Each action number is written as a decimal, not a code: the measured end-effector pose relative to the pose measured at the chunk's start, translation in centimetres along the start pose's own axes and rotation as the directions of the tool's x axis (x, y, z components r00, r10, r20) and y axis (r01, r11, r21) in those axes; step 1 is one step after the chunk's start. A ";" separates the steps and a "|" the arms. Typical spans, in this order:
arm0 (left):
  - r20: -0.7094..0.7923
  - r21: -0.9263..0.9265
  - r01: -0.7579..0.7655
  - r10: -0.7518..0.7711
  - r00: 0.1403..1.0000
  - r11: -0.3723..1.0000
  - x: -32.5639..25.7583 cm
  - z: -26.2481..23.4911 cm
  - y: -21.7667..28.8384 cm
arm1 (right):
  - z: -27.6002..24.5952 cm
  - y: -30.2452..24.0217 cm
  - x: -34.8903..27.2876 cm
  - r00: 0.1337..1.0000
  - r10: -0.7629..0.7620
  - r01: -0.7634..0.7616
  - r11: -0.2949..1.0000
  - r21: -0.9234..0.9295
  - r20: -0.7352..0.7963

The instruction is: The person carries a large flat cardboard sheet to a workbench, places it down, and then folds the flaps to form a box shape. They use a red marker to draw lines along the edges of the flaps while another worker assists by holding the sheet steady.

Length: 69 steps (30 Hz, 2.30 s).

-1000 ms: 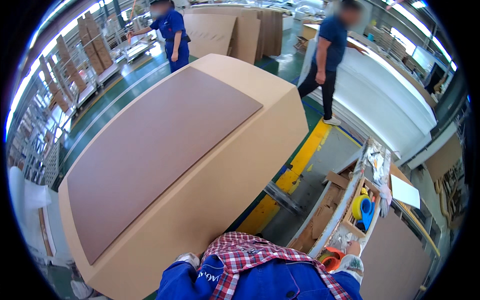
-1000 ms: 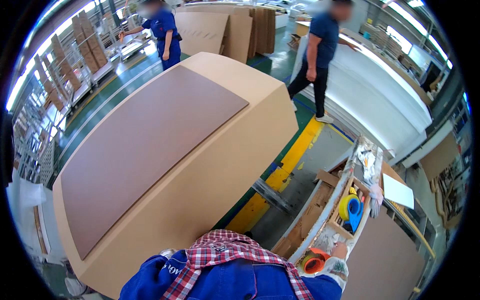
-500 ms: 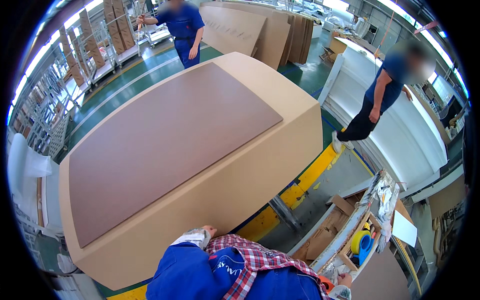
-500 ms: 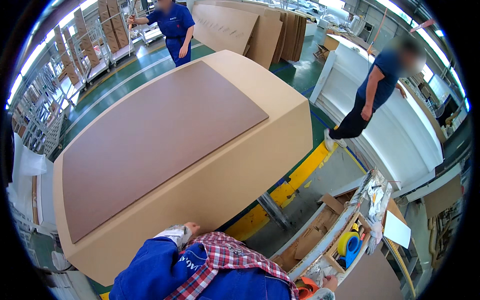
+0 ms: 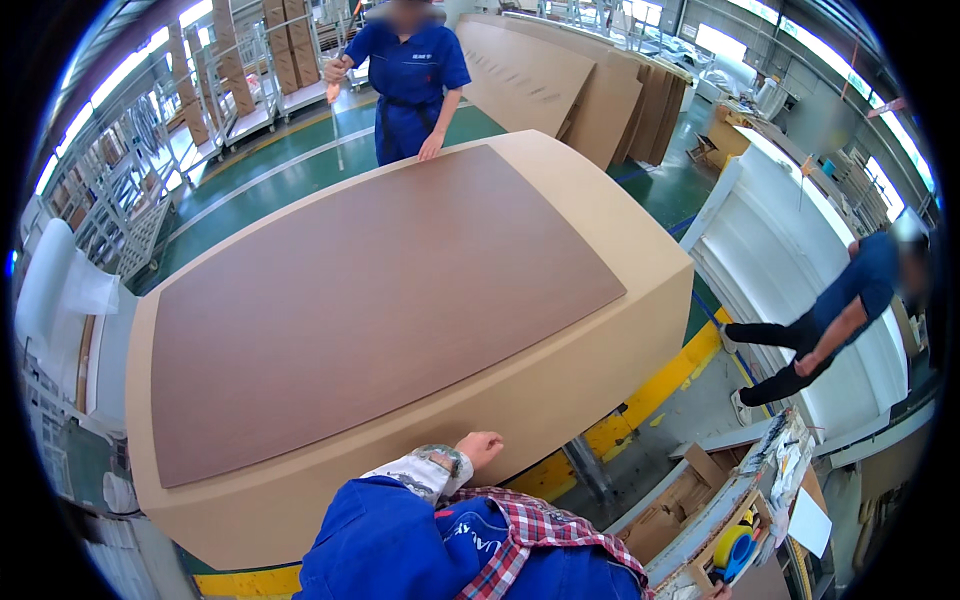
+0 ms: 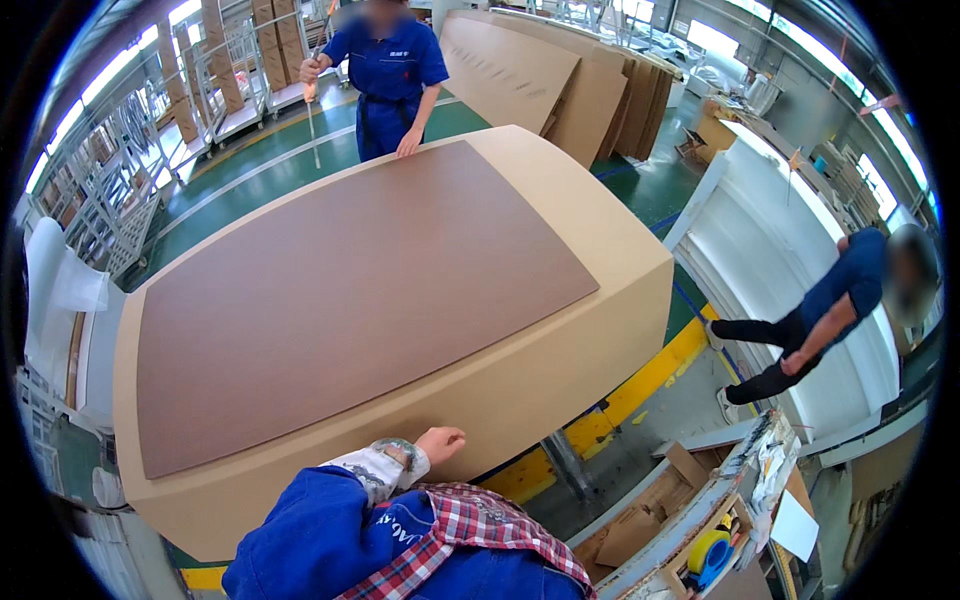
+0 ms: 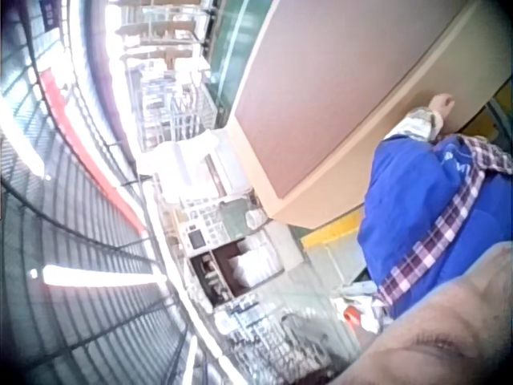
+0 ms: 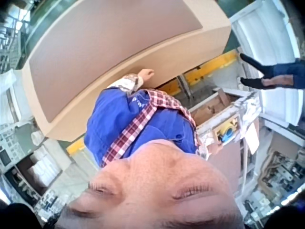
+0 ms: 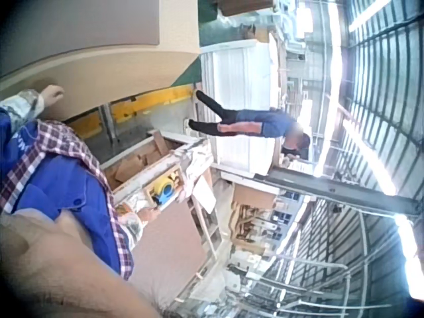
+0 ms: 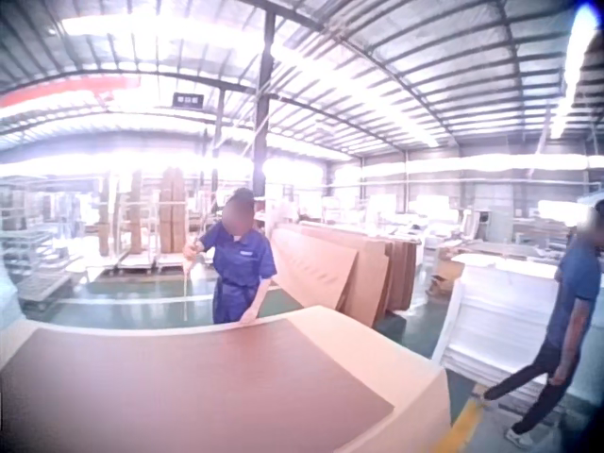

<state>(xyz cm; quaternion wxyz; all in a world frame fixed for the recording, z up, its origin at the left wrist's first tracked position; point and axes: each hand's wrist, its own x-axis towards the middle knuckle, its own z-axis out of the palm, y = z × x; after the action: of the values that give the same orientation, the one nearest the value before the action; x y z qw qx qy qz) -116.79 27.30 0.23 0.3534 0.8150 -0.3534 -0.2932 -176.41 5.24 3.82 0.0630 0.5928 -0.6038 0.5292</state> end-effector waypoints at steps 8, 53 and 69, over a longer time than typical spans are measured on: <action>-0.261 0.210 -0.187 0.239 0.935 0.960 4.6 -6.6 1.3 | 12.2 -21.8 -2.5 0.824 0.187 -0.421 0.834 0.356 0.536; -0.787 0.406 0.643 -0.110 0.607 0.650 13.2 -12.3 -6.5 | 51.6 -43.3 -10.3 0.467 -0.724 0.115 0.620 0.776 0.509; -0.788 0.387 0.635 -0.118 0.604 0.668 13.2 -12.4 -6.7 | 59.6 -41.2 -4.2 0.629 -0.617 0.315 0.759 0.570 0.474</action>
<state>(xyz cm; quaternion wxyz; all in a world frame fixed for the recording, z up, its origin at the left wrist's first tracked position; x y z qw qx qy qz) -97.66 24.88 -0.92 0.0863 0.9878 -0.0719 0.1077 -110.10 -23.73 -1.58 -0.1403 0.8726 -0.2735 0.3796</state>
